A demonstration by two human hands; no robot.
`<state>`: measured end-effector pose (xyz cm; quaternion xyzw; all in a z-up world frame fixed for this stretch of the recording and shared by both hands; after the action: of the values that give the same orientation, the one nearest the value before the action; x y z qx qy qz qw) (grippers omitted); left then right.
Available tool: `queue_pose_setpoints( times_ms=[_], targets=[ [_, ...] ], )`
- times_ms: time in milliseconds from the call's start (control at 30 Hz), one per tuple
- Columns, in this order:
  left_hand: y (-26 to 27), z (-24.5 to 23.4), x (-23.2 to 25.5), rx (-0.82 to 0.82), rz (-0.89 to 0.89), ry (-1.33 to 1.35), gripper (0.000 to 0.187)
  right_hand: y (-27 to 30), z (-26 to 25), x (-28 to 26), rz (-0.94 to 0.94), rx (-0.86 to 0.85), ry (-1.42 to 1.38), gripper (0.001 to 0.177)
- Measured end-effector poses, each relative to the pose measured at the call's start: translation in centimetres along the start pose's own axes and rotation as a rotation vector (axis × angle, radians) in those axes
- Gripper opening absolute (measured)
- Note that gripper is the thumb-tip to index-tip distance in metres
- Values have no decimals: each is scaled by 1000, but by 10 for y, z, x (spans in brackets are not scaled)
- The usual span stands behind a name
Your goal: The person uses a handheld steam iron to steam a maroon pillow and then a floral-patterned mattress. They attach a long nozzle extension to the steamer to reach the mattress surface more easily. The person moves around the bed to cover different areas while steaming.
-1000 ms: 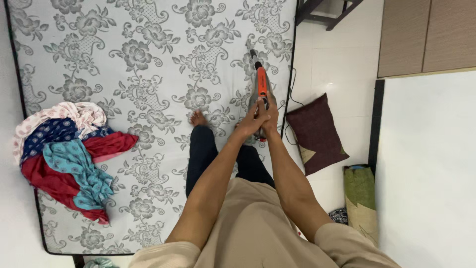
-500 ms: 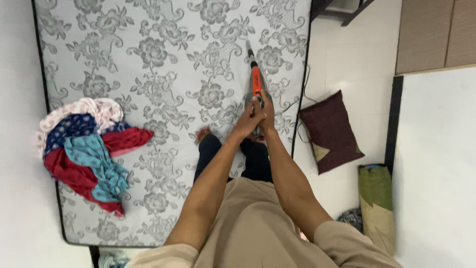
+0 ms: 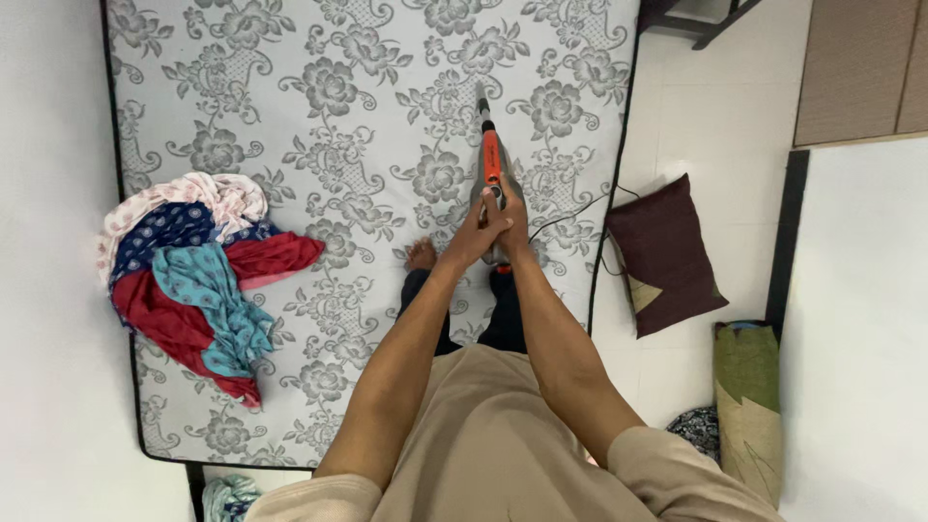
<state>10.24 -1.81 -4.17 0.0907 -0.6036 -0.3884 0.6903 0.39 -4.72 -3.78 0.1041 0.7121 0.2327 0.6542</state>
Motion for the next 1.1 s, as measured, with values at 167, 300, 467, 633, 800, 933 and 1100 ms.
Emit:
queue_pose_setpoints(
  times_ms=[167,300,467,633,800,933,1100],
  targets=[
    [25,-23,0,15,-22,-8,102,1,29,3,6,-38,-9,72],
    [45,-37,7,-3,39,14,97,0,54,10,14,-63,-151,71],
    [60,-46,18,-40,106,-12,91,1,64,21,20,-3,-33,63],
    [59,-47,34,-63,240,-188,90,-1,60,44,75,65,-102,60],
    [64,-47,25,82,91,-607,101,9,32,18,-37,150,444,62],
    [64,-36,18,153,180,-700,103,28,17,1,98,25,462,71],
    [53,-17,4,99,235,-674,103,36,-2,-4,-118,75,585,64]
  ],
)
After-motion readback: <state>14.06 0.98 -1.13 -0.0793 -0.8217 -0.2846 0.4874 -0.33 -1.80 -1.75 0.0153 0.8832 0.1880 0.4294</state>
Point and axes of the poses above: each hand's wrist, its own y-axis away from the middle knuckle, its own z-axis out of the palm, x = y × z, the point moved 7 cm from there along -y, towards the middle knuckle, and after that the axes turned 13 degrees about -x, right-handed, at the moved point
